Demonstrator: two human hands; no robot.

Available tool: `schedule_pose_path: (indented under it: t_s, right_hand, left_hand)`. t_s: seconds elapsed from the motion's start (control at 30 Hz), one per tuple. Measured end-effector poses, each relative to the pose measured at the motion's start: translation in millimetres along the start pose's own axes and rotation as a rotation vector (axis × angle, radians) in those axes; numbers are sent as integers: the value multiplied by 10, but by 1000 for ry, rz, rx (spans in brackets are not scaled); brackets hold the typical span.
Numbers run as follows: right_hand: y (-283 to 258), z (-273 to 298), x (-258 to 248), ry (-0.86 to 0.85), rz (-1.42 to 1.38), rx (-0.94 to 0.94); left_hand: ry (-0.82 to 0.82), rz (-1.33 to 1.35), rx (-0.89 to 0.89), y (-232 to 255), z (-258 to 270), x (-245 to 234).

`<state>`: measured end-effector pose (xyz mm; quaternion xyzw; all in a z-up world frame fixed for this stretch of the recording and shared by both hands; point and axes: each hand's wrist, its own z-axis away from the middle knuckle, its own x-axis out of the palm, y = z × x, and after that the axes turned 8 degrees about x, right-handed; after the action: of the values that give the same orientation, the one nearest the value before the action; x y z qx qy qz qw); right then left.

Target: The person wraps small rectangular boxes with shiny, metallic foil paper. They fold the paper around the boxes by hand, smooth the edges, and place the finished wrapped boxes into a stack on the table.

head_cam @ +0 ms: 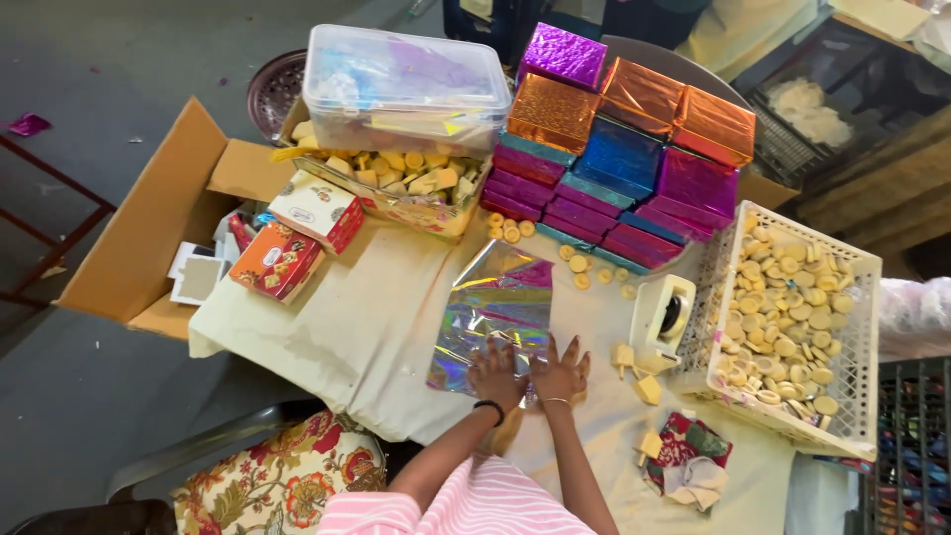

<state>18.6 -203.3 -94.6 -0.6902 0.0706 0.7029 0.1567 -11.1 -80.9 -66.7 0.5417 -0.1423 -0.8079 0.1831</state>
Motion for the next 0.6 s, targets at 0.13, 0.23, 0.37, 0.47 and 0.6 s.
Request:
schedule_pose_path:
  t_s: [0.13,0.23,0.37,0.47,0.6]
  right_hand:
    - [212,-54,326,-110,-19,15]
    - [262,-76,420,-170,-17,5]
    - [299,8,239,-226,33,63]
    - [340,-51,243,-195,18,58]
    - [649,-419,918,-52,-69,-176]
  left_hand:
    - [91,123,71,25,-41,183]
    - [253,32,152,-190,4,122]
    - [421,-133,224,-813,388,-57]
    - [371,-180,147,-1417,681,-144]
    - [317,-235,141,-1618,952,-324]
